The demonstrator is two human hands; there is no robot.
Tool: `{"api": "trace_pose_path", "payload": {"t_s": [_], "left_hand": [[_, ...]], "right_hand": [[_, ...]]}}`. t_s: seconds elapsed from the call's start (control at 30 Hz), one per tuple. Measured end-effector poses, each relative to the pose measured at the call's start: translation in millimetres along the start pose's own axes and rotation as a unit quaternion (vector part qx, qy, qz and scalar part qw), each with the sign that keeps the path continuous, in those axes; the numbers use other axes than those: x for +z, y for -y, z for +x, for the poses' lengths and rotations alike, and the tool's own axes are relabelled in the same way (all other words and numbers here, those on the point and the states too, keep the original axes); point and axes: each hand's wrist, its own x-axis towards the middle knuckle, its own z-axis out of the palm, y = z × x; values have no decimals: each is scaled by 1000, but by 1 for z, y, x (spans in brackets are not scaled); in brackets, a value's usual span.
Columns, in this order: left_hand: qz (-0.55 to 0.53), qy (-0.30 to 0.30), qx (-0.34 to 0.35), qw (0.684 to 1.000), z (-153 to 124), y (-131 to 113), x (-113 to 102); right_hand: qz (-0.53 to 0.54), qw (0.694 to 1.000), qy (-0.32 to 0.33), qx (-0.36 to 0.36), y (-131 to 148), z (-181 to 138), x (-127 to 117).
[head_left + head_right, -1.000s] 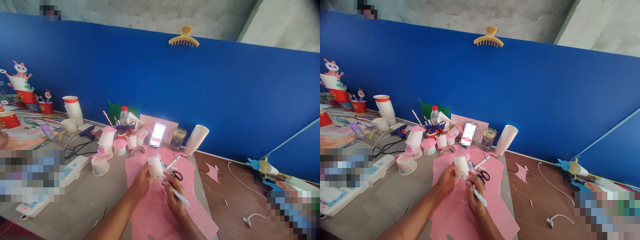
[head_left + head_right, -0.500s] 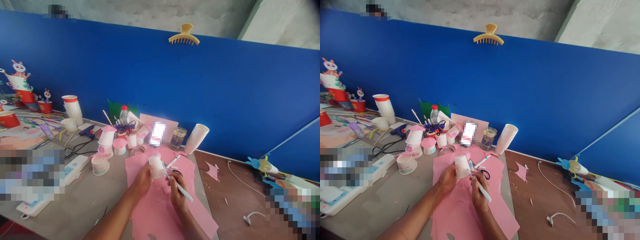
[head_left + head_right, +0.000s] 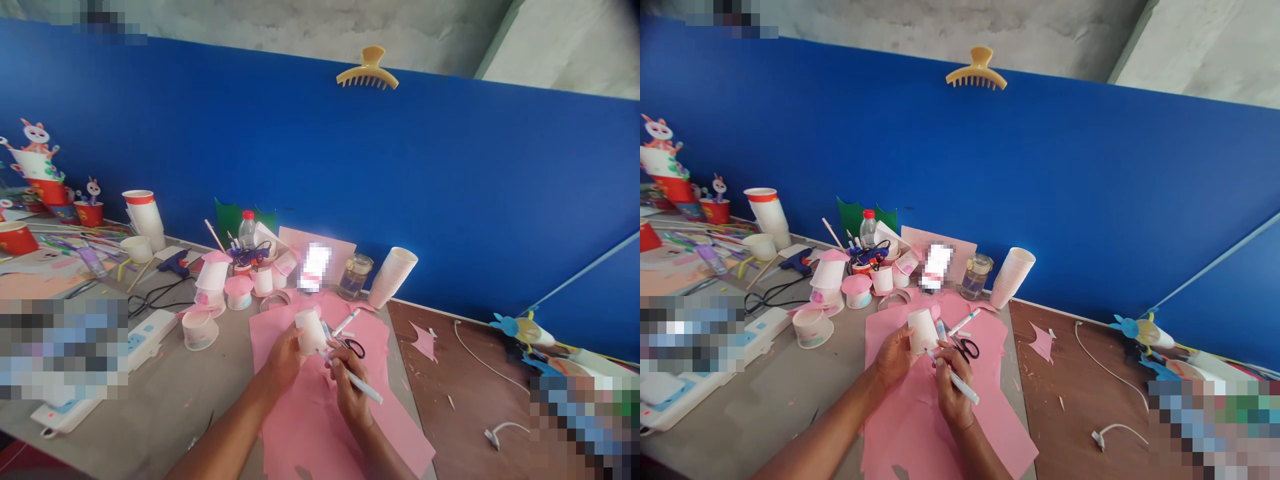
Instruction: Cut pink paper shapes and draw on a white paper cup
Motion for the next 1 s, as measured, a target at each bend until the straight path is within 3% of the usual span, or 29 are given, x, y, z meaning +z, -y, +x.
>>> {"api": "trace_pose_path", "payload": {"t_s": [0.1, 0.37, 1.0], "left_hand": [[-12, -8, 0, 1000, 0, 0, 0], [-3, 14, -4, 1000, -2, -2, 4], [29, 65, 2, 997, 2, 2, -5]], "right_hand": [[1, 1000, 5, -2, 3, 1, 0], [51, 995, -67, 45, 2, 4, 1], [39, 997, -46, 37, -3, 3, -1]]}}
